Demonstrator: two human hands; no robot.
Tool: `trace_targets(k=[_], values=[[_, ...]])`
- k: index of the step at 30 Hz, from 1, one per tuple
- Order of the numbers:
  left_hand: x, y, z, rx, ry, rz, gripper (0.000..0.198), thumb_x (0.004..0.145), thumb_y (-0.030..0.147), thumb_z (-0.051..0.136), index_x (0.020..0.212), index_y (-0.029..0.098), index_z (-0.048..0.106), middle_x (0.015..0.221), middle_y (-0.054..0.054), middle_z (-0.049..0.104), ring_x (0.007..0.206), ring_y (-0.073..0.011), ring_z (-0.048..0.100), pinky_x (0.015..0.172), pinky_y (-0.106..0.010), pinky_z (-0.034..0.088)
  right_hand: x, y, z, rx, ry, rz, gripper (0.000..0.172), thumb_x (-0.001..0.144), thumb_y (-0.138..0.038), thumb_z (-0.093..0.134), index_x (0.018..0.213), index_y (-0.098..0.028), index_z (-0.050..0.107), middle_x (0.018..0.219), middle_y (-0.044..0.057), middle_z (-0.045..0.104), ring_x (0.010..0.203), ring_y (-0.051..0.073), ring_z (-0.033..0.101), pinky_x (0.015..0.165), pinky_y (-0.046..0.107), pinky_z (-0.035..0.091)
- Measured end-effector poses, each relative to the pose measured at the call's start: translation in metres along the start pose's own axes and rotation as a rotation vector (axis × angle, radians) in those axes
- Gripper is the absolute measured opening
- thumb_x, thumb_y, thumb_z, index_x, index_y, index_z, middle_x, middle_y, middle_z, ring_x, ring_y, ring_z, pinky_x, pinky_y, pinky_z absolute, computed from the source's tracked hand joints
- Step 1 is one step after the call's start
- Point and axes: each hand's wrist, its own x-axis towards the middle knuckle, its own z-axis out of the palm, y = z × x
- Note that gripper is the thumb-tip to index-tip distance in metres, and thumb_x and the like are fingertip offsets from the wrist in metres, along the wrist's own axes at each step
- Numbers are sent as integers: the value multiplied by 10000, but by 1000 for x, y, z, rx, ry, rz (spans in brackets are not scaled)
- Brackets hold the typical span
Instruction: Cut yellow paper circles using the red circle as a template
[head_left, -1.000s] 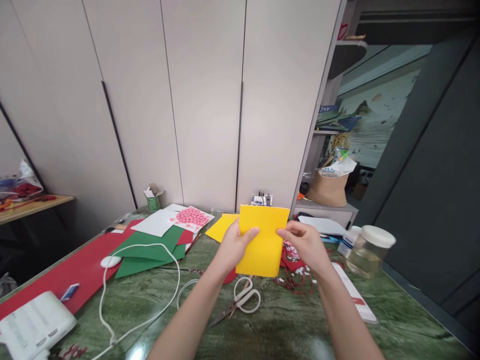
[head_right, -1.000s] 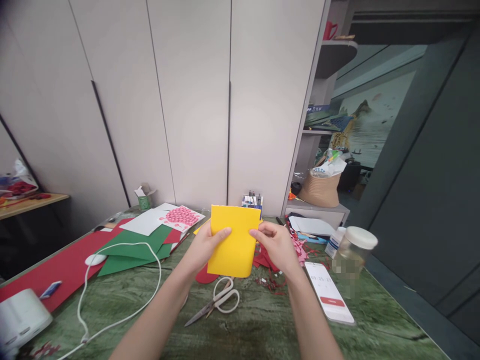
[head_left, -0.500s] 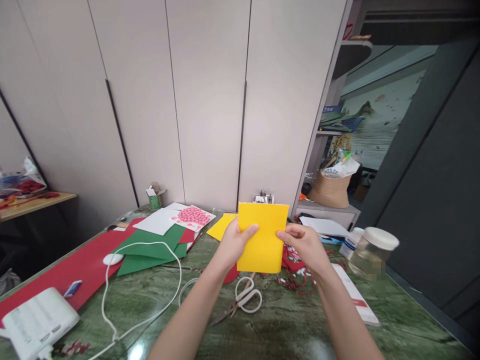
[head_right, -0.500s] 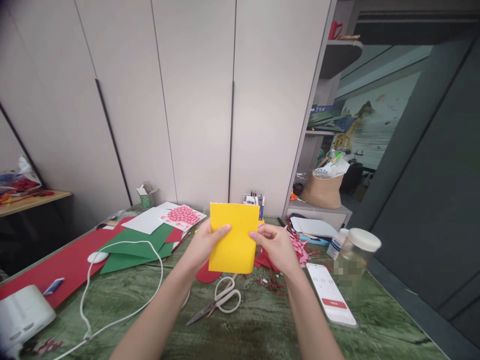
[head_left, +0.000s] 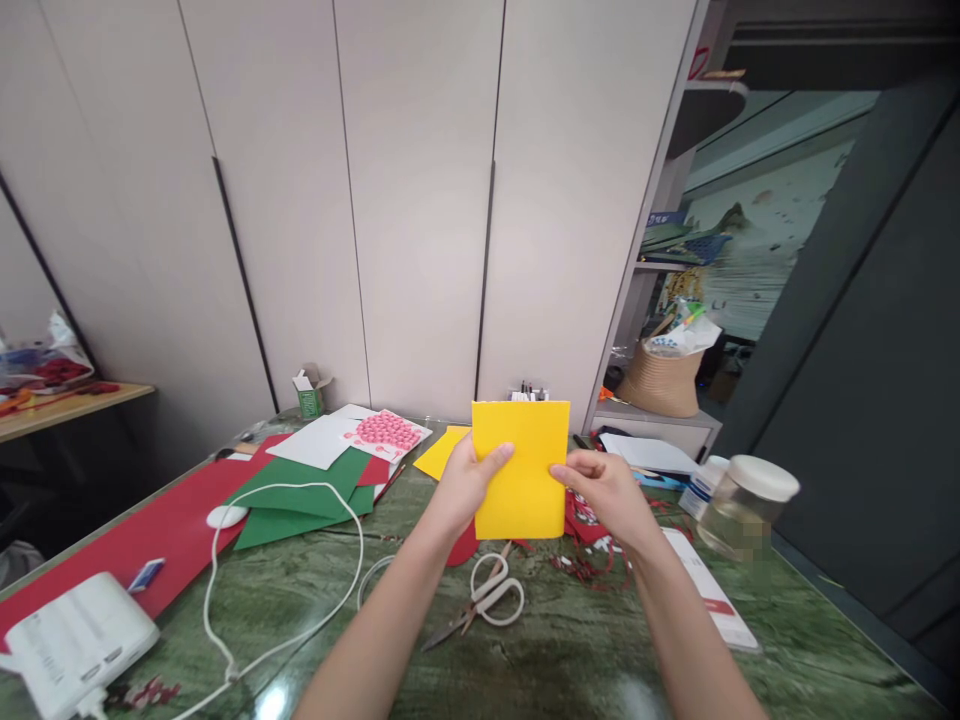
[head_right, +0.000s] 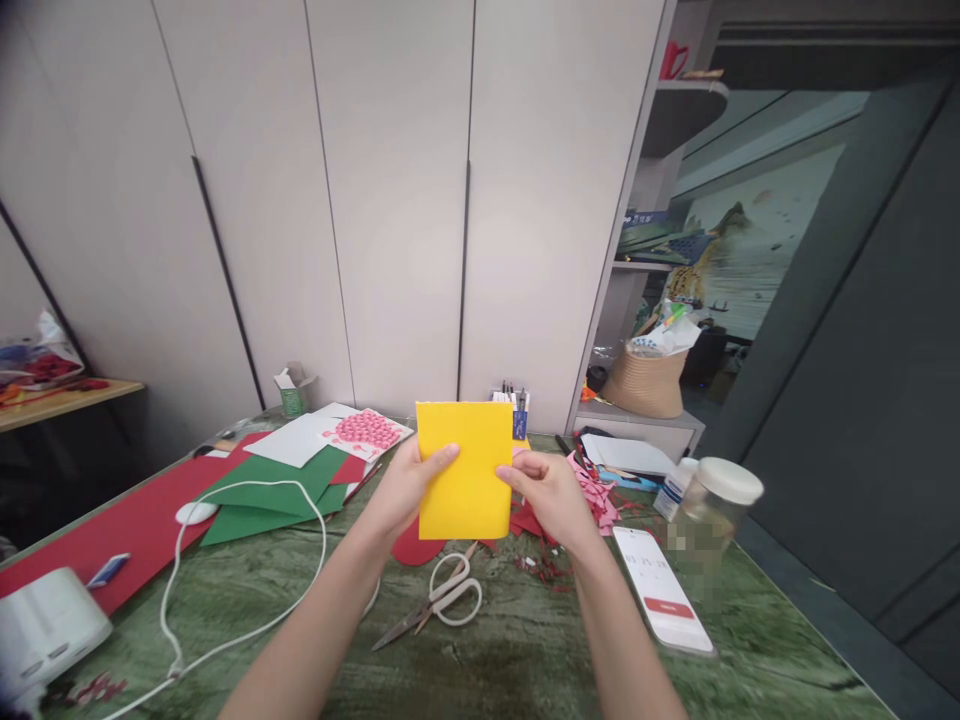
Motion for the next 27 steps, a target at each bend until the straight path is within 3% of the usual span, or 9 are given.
trace_targets(k=[4, 7, 13, 18, 27], values=[[1, 0, -1, -15, 25, 1, 301, 762, 284, 619, 996, 109, 548, 1061, -163, 639, 871, -267, 643, 779, -395, 495, 1, 1, -1, 15, -69, 1, 234, 711, -389, 635, 713, -156, 656, 696, 47, 670, 650, 179, 598, 588, 264, 448], [2, 0, -2, -61, 29, -13, 302, 752, 277, 630, 988, 107, 551, 1046, -165, 647, 863, -273, 646, 771, -405, 499, 3, 5, -4, -57, -128, -29, 236, 737, -380, 616, 688, -152, 654, 698, 45, 662, 646, 170, 584, 586, 255, 437], [4, -3, -2, -107, 27, -22, 302, 737, 256, 648, 982, 104, 560, 1022, -159, 661, 856, -276, 652, 766, -407, 506, 7, 16, -3, -108, -86, -61, 269, 762, -377, 594, 642, -139, 622, 647, 28, 631, 593, 148, 546, 549, 239, 409], [8, -4, -5, -174, 47, -32, 286, 736, 245, 650, 974, 109, 571, 1025, -153, 665, 898, -277, 645, 806, -409, 498, 10, 18, -3, -137, -119, -74, 277, 765, -392, 582, 660, -146, 653, 742, 47, 662, 704, 184, 580, 625, 254, 438], [14, -8, -10, -259, 105, -96, 292, 691, 229, 692, 943, 114, 597, 1036, -146, 666, 966, -277, 625, 884, -405, 464, 12, 25, -2, -159, -68, -81, 304, 768, -411, 571, 633, -147, 636, 715, 42, 646, 688, 178, 571, 606, 242, 426]])
